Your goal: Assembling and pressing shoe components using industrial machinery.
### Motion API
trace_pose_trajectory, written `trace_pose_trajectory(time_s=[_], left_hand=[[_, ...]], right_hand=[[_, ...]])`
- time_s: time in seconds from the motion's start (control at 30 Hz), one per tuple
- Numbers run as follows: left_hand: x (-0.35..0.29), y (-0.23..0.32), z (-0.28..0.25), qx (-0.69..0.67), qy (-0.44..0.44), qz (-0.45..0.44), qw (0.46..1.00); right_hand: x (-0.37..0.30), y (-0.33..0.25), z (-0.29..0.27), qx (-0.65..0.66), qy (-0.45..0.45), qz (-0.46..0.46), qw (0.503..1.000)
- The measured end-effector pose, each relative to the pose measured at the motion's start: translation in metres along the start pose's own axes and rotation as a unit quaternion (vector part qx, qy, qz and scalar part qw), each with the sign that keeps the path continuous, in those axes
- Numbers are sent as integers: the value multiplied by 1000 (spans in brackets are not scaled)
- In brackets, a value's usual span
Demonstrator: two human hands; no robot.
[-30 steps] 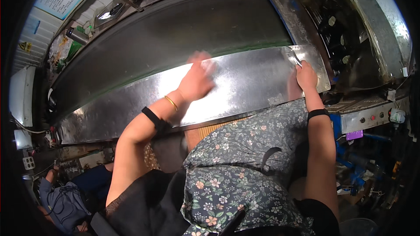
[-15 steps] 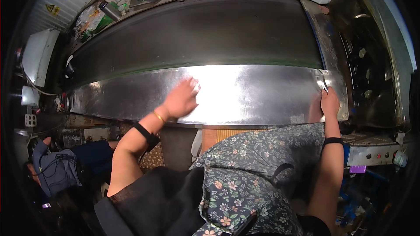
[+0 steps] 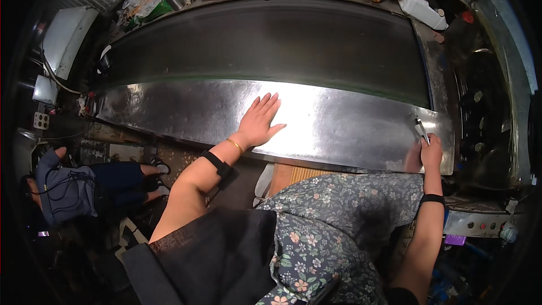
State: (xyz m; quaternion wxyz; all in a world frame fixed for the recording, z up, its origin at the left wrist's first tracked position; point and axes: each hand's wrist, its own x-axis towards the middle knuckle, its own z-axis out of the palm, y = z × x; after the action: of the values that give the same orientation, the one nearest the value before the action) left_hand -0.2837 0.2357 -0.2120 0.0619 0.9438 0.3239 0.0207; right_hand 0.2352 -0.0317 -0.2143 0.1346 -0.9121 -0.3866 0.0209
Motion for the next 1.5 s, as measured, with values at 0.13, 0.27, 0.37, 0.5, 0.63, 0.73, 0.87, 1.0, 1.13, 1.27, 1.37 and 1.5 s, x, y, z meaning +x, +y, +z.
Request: trace_pose_trajectory(time_s=[0.13, 0.27, 0.37, 0.5, 0.63, 0.73, 0.87, 1.0, 1.13, 1.27, 1.37, 1.5], left_hand=[[3, 0, -5, -12, 14, -12, 1000], [4, 3, -8, -21, 14, -12, 1000], [3, 5, -5, -18, 38, -11, 999], [4, 3, -2, -14, 30, -7, 999], [7, 4, -2, -29, 47, -3, 998], [7, 7, -2, -20, 42, -16, 999], [9, 8, -2, -22, 50, -7, 998], [10, 8, -1, -22, 47, -7, 999], [10, 9, -1, -20, 49, -9, 999], [10, 9, 0, -11, 62, 0, 998], [10, 7, 2, -7, 71, 7, 997], [10, 5, 4, -3, 61, -4, 998]], right_hand=[[-3, -16, -3, 42, -9, -97, 994], [-7, -39, -10, 87, -57, -158, 982], [-11, -51, -18, 96, -94, -149, 980], [-14, -53, -25, 109, -109, -145, 977], [-12, -50, -25, 77, -97, -169, 978], [-12, -47, -22, 56, -69, -185, 979], [-10, -39, -20, 26, -40, -215, 975], [-2, -37, -17, -22, -61, -261, 963], [2, -46, -18, -85, -154, -234, 956], [-10, -59, -25, 4, -104, -288, 952], [-18, -65, -29, -7, -128, -292, 948], [-17, -67, -23, -71, -152, -300, 939]])
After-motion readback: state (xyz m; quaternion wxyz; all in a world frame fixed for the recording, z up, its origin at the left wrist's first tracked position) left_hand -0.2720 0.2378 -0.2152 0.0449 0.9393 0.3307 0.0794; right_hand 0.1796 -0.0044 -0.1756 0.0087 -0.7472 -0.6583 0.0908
